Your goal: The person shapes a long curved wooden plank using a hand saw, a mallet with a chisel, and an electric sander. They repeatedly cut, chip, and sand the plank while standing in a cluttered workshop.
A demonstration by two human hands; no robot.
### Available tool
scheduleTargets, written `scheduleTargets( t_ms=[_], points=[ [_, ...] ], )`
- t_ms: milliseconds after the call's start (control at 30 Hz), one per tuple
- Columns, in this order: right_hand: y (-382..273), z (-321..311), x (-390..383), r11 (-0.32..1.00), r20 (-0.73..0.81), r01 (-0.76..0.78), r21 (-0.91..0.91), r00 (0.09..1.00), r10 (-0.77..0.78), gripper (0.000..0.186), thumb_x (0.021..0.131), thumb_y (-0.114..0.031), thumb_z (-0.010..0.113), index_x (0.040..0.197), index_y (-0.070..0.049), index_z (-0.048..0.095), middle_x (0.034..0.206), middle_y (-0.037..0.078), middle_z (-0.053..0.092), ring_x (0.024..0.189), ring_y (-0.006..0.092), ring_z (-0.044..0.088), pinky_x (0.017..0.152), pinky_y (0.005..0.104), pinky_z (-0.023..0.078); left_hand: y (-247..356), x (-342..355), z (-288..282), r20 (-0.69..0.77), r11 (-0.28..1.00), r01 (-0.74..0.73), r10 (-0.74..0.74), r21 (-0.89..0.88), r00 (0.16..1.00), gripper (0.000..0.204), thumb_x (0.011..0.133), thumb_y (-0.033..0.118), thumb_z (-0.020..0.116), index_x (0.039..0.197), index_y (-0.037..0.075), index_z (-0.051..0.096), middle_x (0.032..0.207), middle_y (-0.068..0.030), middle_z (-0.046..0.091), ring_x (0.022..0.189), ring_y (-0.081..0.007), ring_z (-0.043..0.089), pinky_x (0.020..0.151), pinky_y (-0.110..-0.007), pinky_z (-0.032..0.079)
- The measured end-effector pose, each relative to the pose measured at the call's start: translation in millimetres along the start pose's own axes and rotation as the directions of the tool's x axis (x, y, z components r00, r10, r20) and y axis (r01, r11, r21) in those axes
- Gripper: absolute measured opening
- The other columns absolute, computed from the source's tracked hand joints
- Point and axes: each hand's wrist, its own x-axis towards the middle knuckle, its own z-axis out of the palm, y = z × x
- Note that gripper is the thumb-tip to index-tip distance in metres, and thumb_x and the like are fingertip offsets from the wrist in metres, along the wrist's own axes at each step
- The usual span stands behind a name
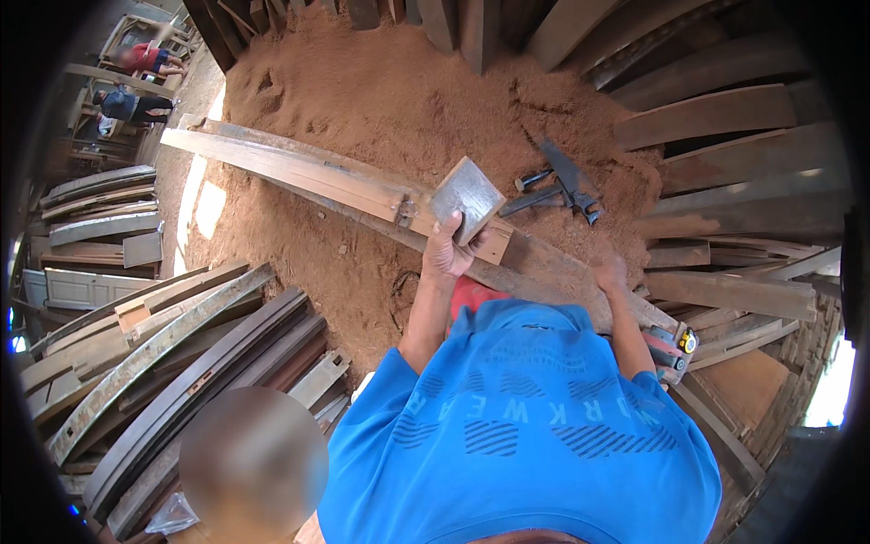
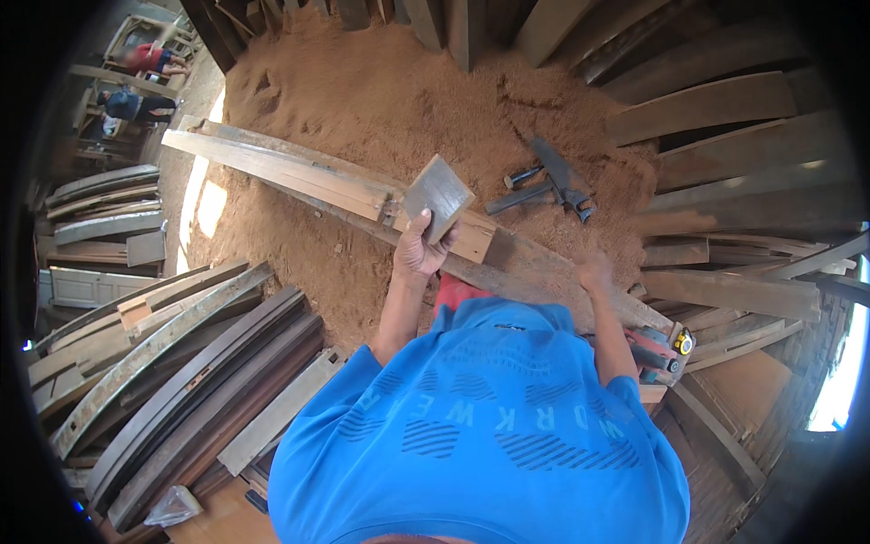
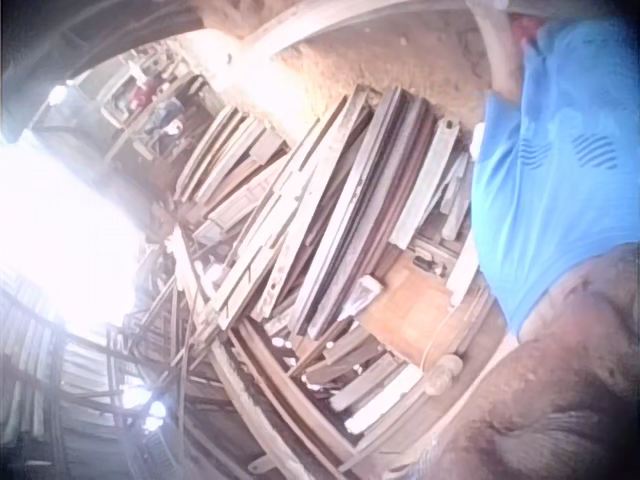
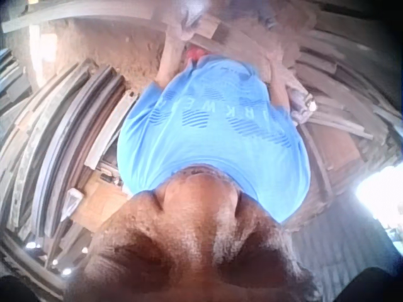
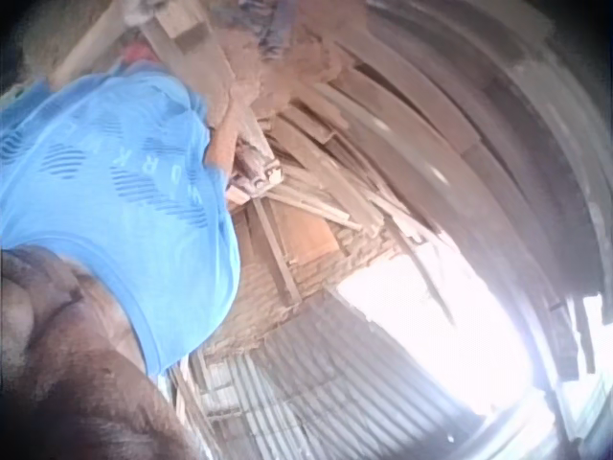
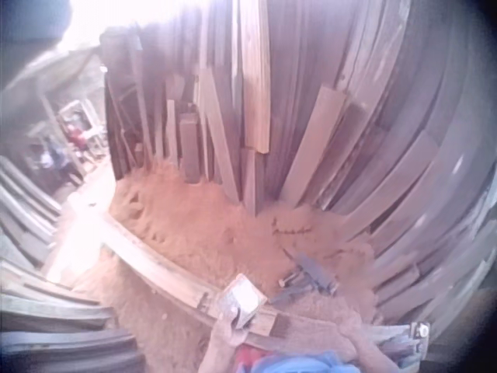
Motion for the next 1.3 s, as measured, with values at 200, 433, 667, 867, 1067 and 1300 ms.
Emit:
scheduleTargets(
  t_ms=[200, 433, 667, 867, 1067, 1300],
  points=[
    [176.4, -74.8, -82.8, 0.811, -0.336, -0.551, -0.199, 0.815, 0.471, 0.061, 0.089, -0.046, 0.061, 0.126, 0.003, 0.059, 0.138, 0.021, 0.053, 0.126, 0.043, 0.049, 0.1, 0.0538, 0.045, -18.1, -16.5, -6.5, -0.126, 0.951, -0.159, 0.197, 0.265, 0.972, 0.046, 0.088, 0.009, 0.072, 0.129, 0.013, 0.052, 0.122, -0.0098, 0.065, 0.109, -0.0294, 0.065, 0.09, -0.05, 0.055],
    [188.8, -75.4, -189.5, 0.277, -0.359, -0.929, 0.246, 0.178, 0.916, 0.041, 0.09, -0.037, 0.063, 0.111, -0.001, 0.062, 0.111, 0.015, 0.062, 0.096, 0.0265, 0.062, 0.078, 0.0428, 0.052, -14.7, -1.6, -49.1, -0.257, 0.939, -0.196, 0.271, 0.282, 0.928, 0.049, 0.086, -0.002, 0.065, 0.129, 0.018, 0.052, 0.121, -0.0034, 0.065, 0.112, -0.0263, 0.064, 0.096, -0.053, 0.049],
    [222.4, -14.6, -211.1, 0.199, -0.134, -0.752, 0.629, 0.147, 0.98, 0.031, 0.089, -0.028, 0.064, 0.106, -0.002, 0.062, 0.097, 0.011, 0.06, 0.083, 0.0216, 0.059, 0.069, 0.0372, 0.049, 10.1, -2.4, -67.0, -0.277, 0.973, -0.144, 0.191, 0.182, 0.942, 0.047, 0.085, 0.003, 0.066, 0.127, 0.02, 0.054, 0.117, -0.0016, 0.067, 0.109, -0.0263, 0.064, 0.093, -0.047, 0.047],
    [212.8, 9.8, -194.8, 0.106, 0.018, -0.536, 0.837, 0.221, 0.975, 0.023, 0.088, -0.021, 0.065, 0.101, -0.004, 0.062, 0.086, 0.007, 0.059, 0.071, 0.0174, 0.057, 0.06, 0.0324, 0.047, 14.0, 3.0, -89.2, -0.418, 0.972, -0.17, 0.223, 0.161, 0.881, 0.04, 0.087, 0.004, 0.063, 0.124, 0.019, 0.057, 0.117, -0.0011, 0.067, 0.11, -0.0257, 0.062, 0.094, -0.049, 0.043],
    [194.9, 13.6, -172.6, 0.036, 0.083, -0.281, 0.959, 0.4, 0.913, 0.015, 0.086, -0.014, 0.066, 0.097, -0.005, 0.061, 0.075, 0.004, 0.058, 0.06, 0.0132, 0.054, 0.052, 0.0276, 0.044, 17.8, 27.6, -181.8, -0.63, 0.982, -0.181, 0.174, 0.054, 0.757, 0.023, 0.094, 0.009, 0.06, 0.117, 0.014, 0.06, 0.113, -0.003, 0.067, 0.108, -0.0233, 0.062, 0.094, -0.048, 0.044],
    [83.0, -35.9, -100.1, 0.312, 0.009, -0.206, 0.928, 0.847, 0.531, 0.008, 0.086, -0.008, 0.067, 0.091, -0.006, 0.061, 0.064, -0.001, 0.057, 0.049, 0.009, 0.052, 0.044, 0.0236, 0.042, 24.7, 39.7, -207.2, -0.775, 0.976, -0.198, 0.193, 0.09, 0.602, 0.015, 0.1, 0.014, 0.057, 0.114, 0.014, 0.059, 0.114, -0.002, 0.066, 0.102, -0.0222, 0.063, 0.087, -0.048, 0.049]
  ],
)
